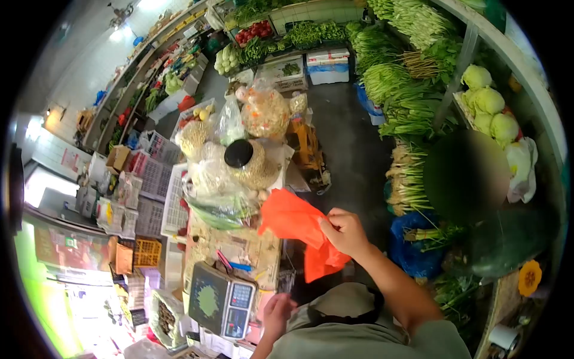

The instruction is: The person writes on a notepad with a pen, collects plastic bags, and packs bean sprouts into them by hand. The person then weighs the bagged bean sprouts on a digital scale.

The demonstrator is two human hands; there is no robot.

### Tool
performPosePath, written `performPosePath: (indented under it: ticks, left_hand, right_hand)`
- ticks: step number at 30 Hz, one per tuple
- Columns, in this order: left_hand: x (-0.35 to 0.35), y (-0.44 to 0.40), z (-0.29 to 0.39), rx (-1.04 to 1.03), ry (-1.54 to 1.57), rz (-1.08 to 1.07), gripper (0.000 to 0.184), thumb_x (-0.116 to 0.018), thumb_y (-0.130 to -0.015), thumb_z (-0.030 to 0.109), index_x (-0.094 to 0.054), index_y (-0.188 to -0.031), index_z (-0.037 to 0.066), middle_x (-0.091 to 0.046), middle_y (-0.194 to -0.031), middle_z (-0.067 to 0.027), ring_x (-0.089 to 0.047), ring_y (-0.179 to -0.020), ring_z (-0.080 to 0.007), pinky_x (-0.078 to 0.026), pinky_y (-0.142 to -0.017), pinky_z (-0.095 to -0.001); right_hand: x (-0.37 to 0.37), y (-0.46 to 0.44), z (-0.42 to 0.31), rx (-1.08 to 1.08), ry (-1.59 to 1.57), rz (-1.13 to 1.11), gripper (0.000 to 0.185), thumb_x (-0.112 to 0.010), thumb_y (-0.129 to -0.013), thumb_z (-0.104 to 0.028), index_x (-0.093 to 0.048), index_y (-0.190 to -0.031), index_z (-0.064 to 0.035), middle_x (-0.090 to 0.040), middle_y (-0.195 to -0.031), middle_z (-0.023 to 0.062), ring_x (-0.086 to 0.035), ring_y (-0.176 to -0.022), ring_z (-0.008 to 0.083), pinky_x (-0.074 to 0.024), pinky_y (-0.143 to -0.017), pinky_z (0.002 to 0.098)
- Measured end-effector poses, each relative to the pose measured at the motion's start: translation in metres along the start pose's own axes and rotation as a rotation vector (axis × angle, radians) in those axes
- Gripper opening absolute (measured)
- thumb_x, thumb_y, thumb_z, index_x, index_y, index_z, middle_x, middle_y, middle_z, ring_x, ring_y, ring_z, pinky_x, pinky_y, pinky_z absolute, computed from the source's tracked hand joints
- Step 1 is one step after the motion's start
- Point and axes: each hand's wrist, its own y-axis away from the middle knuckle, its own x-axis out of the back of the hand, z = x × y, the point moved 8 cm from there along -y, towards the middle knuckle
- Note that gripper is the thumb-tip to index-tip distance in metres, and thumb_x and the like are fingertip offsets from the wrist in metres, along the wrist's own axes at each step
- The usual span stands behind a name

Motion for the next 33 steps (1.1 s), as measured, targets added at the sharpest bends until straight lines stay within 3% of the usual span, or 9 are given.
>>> performPosePath:
  ticks: [3,4,8,10,14,20,22,29,33]
  left_hand:
    - [-0.111,-0.040,0.097,-0.190,-0.137,-0.138,0.045,-0.066,-0.100,0.022,-0.051,-0.140,0.006,-0.065,-0.130,-0.0106,-0.065,-0.091,-0.0090,-0.041,-0.060,-0.0181]
    - [-0.148,-0.060,0.141,-0.527,-0.332,-0.235,0.056,-0.070,-0.096,0.016,-0.045,-0.144,0.004,-0.055,-0.142,-0.0134,-0.063,-0.106,-0.0125,-0.048,-0.075,-0.0213]
    - [-0.262,-0.144,0.214,-0.560,-0.299,-0.294,0.056,-0.070,-0.094,0.009,-0.045,-0.144,0.001,-0.053,-0.141,-0.0144,-0.059,-0.119,-0.0185,-0.048,-0.099,-0.0315]
    - [-0.309,-0.208,0.244,-0.609,-0.361,-0.351,0.055,-0.069,-0.094,0.007,-0.045,-0.144,0.000,-0.055,-0.139,-0.0140,-0.059,-0.119,-0.0196,-0.046,-0.104,-0.0337]
    - [-0.368,-0.352,0.311,-0.418,-0.151,-0.241,0.044,-0.066,-0.096,0.005,-0.053,-0.137,-0.001,-0.064,-0.128,-0.0107,-0.061,-0.116,-0.0192,-0.048,-0.102,-0.0332]
    - [-0.527,-0.462,0.468,-0.635,-0.530,-0.477,0.027,-0.065,-0.098,0.006,-0.065,-0.124,0.000,-0.069,-0.114,-0.0096,-0.063,-0.106,-0.0170,-0.050,-0.094,-0.0316]
    - [-0.555,-0.504,0.521,-0.638,-0.573,-0.429,0.027,-0.065,-0.097,0.006,-0.066,-0.123,0.002,-0.070,-0.109,-0.0126,-0.066,-0.101,-0.0210,-0.051,-0.090,-0.0321]
    - [-0.549,-0.687,0.625,-0.595,-0.221,-0.030,0.027,-0.064,-0.099,0.009,-0.064,-0.123,-0.004,-0.071,-0.112,-0.0074,-0.063,-0.103,-0.0114,-0.049,-0.093,-0.0280]
    - [-0.528,-0.766,0.678,-0.537,-0.231,0.274,0.025,-0.064,-0.099,0.009,-0.065,-0.121,-0.003,-0.071,-0.112,-0.0071,-0.063,-0.103,-0.0131,-0.049,-0.094,-0.0290]
  right_hand:
    - [0.033,-0.058,0.015,0.107,0.114,0.006,0.032,-0.070,-0.086,-0.010,-0.055,-0.060,0.0021,-0.054,-0.066,0.0124,-0.053,-0.054,0.0270,-0.0396,-0.050,0.0373]
    - [0.038,-0.077,0.021,0.167,0.180,0.000,0.033,-0.070,-0.084,-0.013,-0.054,-0.058,0.0002,-0.055,-0.066,0.0123,-0.054,-0.054,0.0299,-0.0408,-0.050,0.0397]
    - [0.017,-0.157,0.051,0.147,-0.007,-0.510,0.035,-0.069,-0.093,-0.028,-0.067,-0.070,-0.0015,-0.057,-0.068,0.0138,-0.059,-0.060,0.0299,-0.0441,-0.056,0.0417]
    - [0.024,-0.209,0.078,-0.063,-0.074,-0.812,0.037,-0.064,-0.099,-0.037,-0.073,-0.091,-0.0017,-0.066,-0.086,0.0152,-0.067,-0.081,0.0265,-0.0508,-0.068,0.0372]
    - [0.145,-0.381,0.101,0.007,-0.227,-0.425,0.048,-0.075,-0.092,-0.032,-0.064,-0.131,-0.0066,-0.051,-0.147,0.0138,-0.056,-0.127,0.0289,-0.0494,-0.101,0.0418]
    - [0.241,-0.548,0.147,0.303,0.332,-0.434,0.052,-0.080,-0.087,-0.028,-0.063,-0.133,-0.0080,-0.060,-0.138,0.0135,-0.059,-0.124,0.0273,-0.0522,-0.097,0.0406]
    - [0.248,-0.590,0.228,-0.334,-0.041,-0.742,0.050,-0.081,-0.085,-0.023,-0.063,-0.129,-0.0072,-0.071,-0.118,0.0101,-0.067,-0.106,0.0221,-0.0533,-0.091,0.0373]
    - [0.316,-0.868,0.303,-0.342,-1.245,0.246,0.066,-0.077,-0.086,-0.016,-0.051,-0.147,-0.0104,-0.070,-0.117,0.0077,-0.063,-0.095,0.0131,-0.0500,-0.076,0.0304]
    - [0.216,-0.982,0.360,-0.639,-0.919,-0.400,0.056,-0.076,-0.089,-0.019,-0.057,-0.141,-0.0083,-0.068,-0.122,0.0061,-0.061,-0.106,0.0138,-0.0510,-0.082,0.0307]
